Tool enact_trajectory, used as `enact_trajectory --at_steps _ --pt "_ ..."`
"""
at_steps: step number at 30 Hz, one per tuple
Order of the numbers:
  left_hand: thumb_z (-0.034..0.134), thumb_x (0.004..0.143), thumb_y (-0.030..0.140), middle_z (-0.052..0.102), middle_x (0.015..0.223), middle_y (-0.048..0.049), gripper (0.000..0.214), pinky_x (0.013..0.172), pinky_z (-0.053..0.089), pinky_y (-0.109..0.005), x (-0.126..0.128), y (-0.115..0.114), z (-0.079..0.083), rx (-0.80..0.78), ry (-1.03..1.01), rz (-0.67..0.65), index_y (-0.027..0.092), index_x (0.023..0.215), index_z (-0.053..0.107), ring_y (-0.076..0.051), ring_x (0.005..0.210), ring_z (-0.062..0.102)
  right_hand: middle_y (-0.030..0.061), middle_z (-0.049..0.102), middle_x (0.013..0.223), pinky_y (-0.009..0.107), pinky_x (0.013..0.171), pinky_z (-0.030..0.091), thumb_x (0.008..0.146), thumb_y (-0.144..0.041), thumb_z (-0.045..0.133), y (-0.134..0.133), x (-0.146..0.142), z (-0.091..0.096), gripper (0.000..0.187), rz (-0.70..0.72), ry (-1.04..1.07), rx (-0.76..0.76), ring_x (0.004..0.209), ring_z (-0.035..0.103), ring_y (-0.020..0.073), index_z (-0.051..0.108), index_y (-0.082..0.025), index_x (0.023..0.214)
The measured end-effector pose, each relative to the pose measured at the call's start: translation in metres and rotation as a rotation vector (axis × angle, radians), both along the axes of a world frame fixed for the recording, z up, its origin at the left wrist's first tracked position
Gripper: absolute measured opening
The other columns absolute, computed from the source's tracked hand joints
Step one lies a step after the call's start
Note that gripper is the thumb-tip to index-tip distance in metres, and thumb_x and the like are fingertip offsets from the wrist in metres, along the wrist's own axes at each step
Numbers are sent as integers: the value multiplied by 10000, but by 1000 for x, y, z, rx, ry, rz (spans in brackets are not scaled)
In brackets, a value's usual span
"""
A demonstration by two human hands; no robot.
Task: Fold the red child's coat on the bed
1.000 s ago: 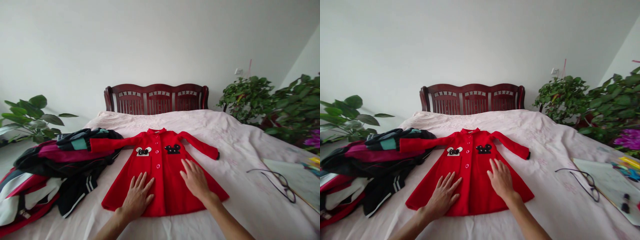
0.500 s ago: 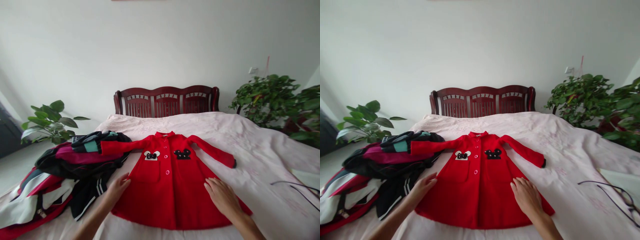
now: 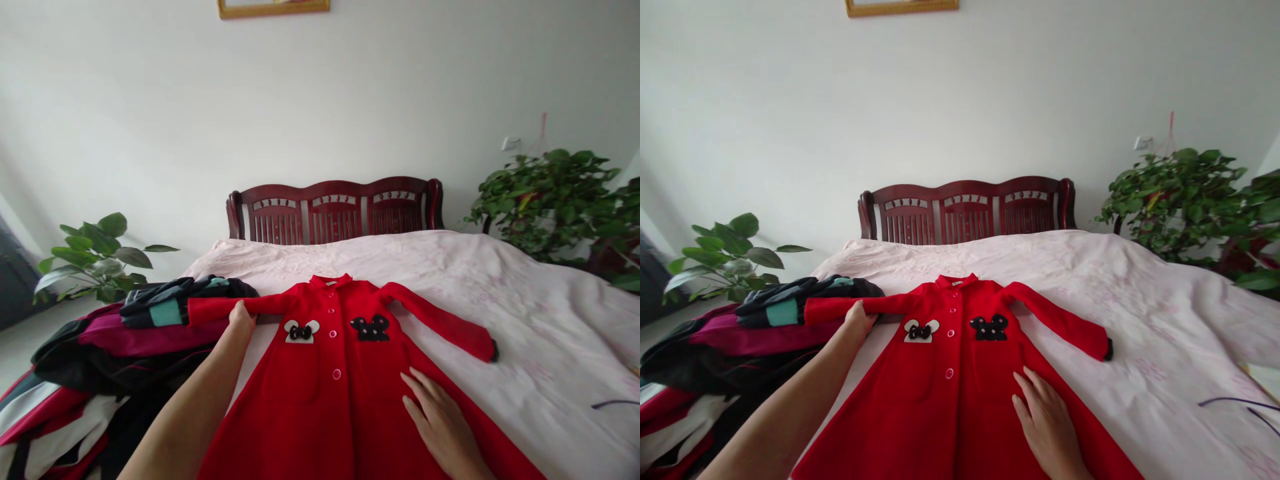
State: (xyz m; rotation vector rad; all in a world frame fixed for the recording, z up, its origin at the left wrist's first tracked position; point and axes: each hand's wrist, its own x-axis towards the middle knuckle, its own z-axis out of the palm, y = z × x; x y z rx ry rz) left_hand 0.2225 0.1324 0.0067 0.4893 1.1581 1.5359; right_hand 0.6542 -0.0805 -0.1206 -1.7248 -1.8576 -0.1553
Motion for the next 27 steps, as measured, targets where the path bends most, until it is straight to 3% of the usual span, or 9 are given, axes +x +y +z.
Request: enact_trajectory --at_steps 3,7,11,14,17,23,25,27 --pt "619 927 384 605 1279 -87 391 899 549 -438 21 20 14 26 321 96 196 1268 579 -237 1089 625 113 600 1385 484 1010 513 936 -425 421 0 -2 -2 470 -15 -41 16 1250 580 298 647 -220 1292" --pt "618 923 342 593 1311 -126 341 995 480 -473 67 33 15 118 752 -28 170 1217 616 -279 1197 571 117 609 1372 495 994 521 934 -412 422 0 -6 -6 460 -29 -74 43 1229 592 307 658 -218 1278" --pt "603 876 190 591 1346 -177 334 1118 329 -447 115 24 -14 217 1102 -299 174 1205 656 -337 1338 462 109 604 1381 505 994 518 933 -404 423 -2 -7 -7 454 -38 -92 57 1233 588 311 652 -233 1286" --pt "661 806 184 616 1318 -155 464 1141 270 -514 137 12 -40 211 1295 -442 225 1266 631 -368 1321 471 100 598 1391 486 1010 510 938 -397 424 -3 -7 -6 451 -41 -106 61 1246 580 300 642 -239 1299" --pt "656 810 237 587 1335 -172 501 1136 216 -580 144 10 -52 169 1443 -476 255 1308 601 -402 1339 433 100 602 1388 468 1016 511 946 -398 410 -3 -7 -6 456 -39 -126 69 1251 578 294 642 -230 1302" --pt "462 926 306 431 1470 -269 550 1053 84 -768 140 26 -46 83 1612 -392 224 1470 428 -490 1377 349 112 590 1400 481 1029 503 946 -379 432 -3 -10 -5 451 -42 -119 52 1265 565 304 637 -210 1311" --pt "523 892 292 389 1508 -283 601 1041 57 -791 144 24 -47 129 1651 -435 209 1480 427 -526 1403 288 113 586 1404 491 1033 497 937 -370 445 -5 -12 -5 446 -46 -97 40 1268 561 309 639 -215 1307" --pt "573 867 280 345 1575 -212 632 1100 58 -734 151 16 -50 246 1688 -536 259 1483 436 -489 1448 232 113 583 1407 506 1037 490 924 -369 451 -7 -13 -5 448 -52 -47 18 1271 558 317 646 -220 1299"
